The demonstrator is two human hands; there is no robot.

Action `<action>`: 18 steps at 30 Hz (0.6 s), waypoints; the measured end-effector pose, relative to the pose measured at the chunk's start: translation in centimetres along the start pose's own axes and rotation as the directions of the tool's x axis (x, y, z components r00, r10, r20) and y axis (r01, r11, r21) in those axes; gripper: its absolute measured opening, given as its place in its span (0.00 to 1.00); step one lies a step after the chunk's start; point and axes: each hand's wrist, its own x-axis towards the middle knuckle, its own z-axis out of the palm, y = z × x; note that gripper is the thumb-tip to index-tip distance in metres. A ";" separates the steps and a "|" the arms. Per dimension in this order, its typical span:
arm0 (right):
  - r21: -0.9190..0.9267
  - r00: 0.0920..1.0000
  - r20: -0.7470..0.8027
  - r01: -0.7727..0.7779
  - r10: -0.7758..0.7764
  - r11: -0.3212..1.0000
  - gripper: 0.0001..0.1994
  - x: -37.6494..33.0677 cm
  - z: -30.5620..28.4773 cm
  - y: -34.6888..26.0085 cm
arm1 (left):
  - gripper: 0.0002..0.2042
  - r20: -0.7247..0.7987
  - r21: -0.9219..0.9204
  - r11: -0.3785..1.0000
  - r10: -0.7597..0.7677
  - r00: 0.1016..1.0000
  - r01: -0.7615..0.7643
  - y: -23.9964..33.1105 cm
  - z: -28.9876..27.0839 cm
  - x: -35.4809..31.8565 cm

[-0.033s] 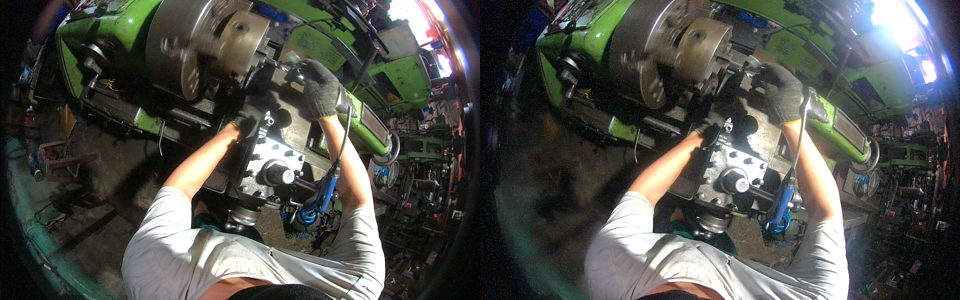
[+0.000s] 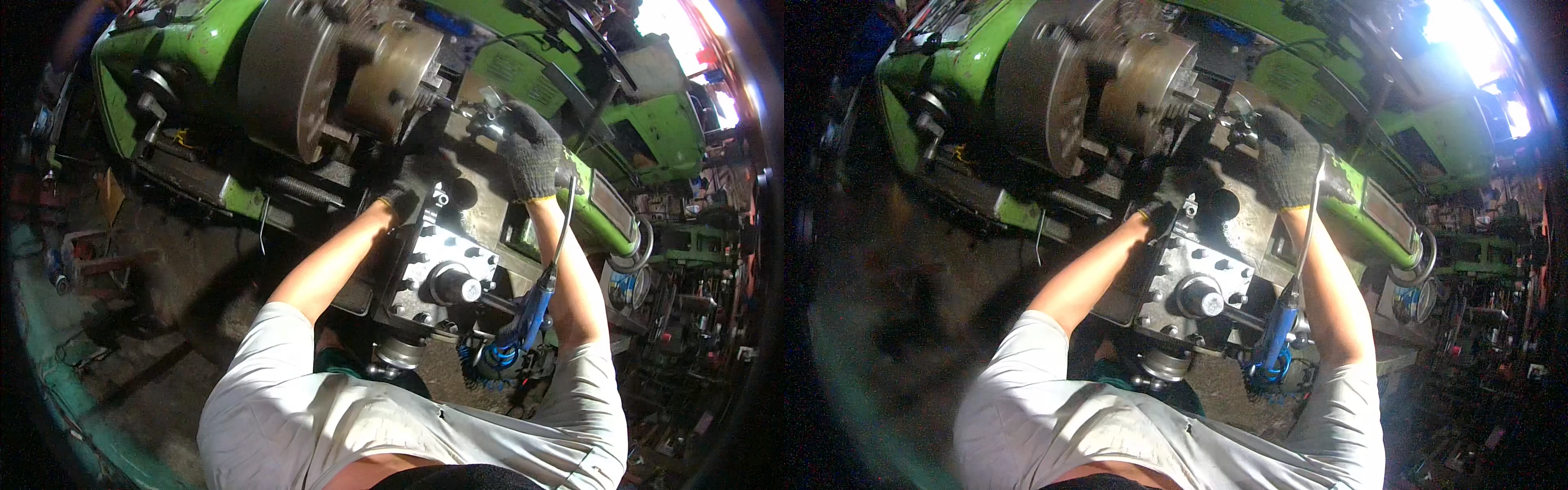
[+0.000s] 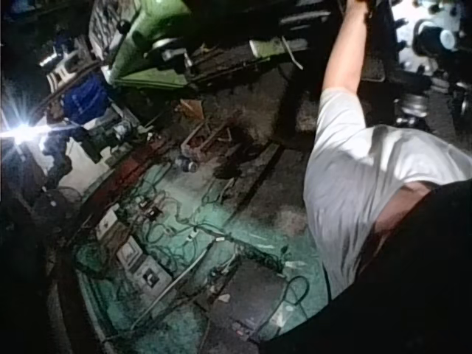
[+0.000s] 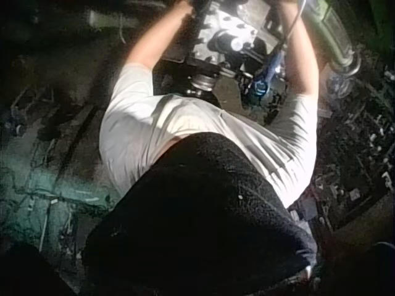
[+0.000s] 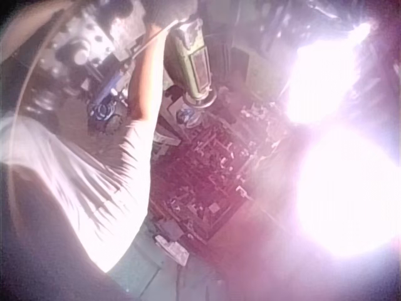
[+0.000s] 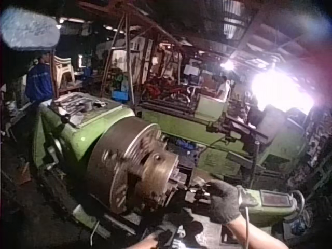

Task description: The person operates a green metal lathe in a workshop, using a pneumatic tool to work on a cylindrical metal part held in the chuck. They repeatedly adjust the tool and the machine's controls while the part rotates, performing a machining or finishing operation.

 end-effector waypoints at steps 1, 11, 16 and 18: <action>0.034 0.999 -0.042 -0.024 0.025 0.999 0.19 -0.3 -0.4 0.9 | 0.11 0.111 -0.227 0.944 -0.221 0.969 0.242 0.2 0.2 1.2; 0.002 0.998 -0.051 -0.042 0.043 0.999 0.14 -2.2 -0.8 -2.5 | 0.12 0.163 0.287 0.954 -0.134 0.978 0.083 -0.7 -0.3 1.3; 0.123 0.965 0.041 -0.261 0.257 0.958 0.11 -5.7 -3.1 -5.0 | 0.15 0.013 0.662 0.745 0.108 0.994 -0.089 -0.6 -2.1 2.8; 0.116 0.977 0.050 -0.211 0.206 0.971 0.11 -7.1 -3.3 -3.5 | 0.18 -0.077 0.632 0.727 0.403 0.912 -0.268 3.0 -4.3 2.3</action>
